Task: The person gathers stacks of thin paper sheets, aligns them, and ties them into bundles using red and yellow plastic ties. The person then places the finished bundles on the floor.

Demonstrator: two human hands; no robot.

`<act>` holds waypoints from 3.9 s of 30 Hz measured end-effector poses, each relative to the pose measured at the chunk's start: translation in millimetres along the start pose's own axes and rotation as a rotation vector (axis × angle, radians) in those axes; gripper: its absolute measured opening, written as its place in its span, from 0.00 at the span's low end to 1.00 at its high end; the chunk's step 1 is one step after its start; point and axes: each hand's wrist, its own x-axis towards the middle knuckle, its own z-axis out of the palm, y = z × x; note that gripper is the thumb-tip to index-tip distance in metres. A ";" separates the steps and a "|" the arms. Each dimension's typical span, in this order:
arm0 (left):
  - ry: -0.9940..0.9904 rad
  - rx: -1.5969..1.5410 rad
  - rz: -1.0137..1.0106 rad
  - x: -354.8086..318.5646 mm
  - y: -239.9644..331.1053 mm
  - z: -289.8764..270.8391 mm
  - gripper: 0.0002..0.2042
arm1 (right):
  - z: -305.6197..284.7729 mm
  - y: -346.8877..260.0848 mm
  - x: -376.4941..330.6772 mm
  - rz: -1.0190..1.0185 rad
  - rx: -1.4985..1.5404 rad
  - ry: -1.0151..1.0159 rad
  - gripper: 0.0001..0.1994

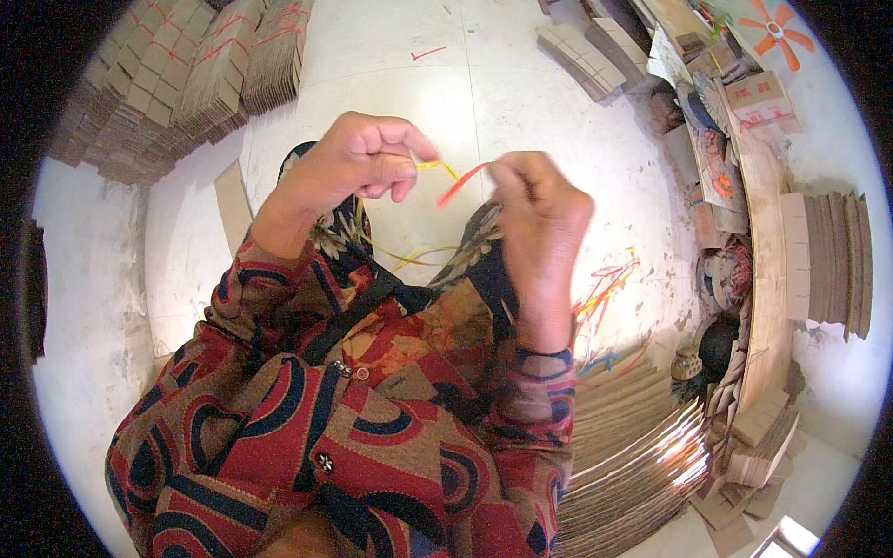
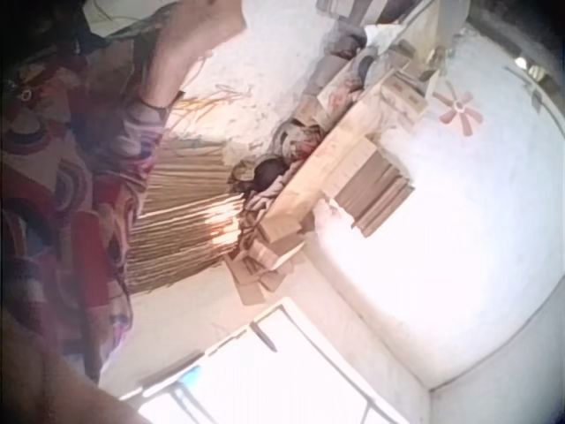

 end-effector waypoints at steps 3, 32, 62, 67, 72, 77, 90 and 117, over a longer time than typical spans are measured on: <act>0.043 0.030 0.008 -0.2 -6.1 -8.5 0.08 | -15.8 0.0 7.5 0.090 0.171 -0.020 0.04; 0.257 -0.186 0.151 16.4 -7.4 25.2 0.09 | 25.9 -0.3 -1.6 0.173 0.546 -0.100 0.05; 0.346 0.201 0.356 16.1 -10.1 27.4 0.06 | 41.3 -5.5 -4.4 0.163 0.666 0.039 0.08; 0.477 -0.175 0.266 13.3 -7.1 28.2 0.05 | 43.3 -6.3 -6.5 0.165 0.671 0.033 0.05; 0.614 -0.311 0.300 14.4 -6.5 15.9 0.06 | 25.2 9.8 -16.3 -0.013 0.269 0.030 0.07; 0.678 -0.329 0.288 13.7 -7.4 14.6 0.07 | 6.2 0.5 -23.2 -0.279 0.010 -0.017 0.07; 0.279 -0.380 0.118 15.6 -6.6 34.3 0.05 | 24.8 -11.3 0.3 -0.405 0.302 0.028 0.06; 0.278 -0.309 0.089 5.1 -1.5 28.6 0.08 | 3.9 -5.3 0.9 0.262 0.690 -0.153 0.05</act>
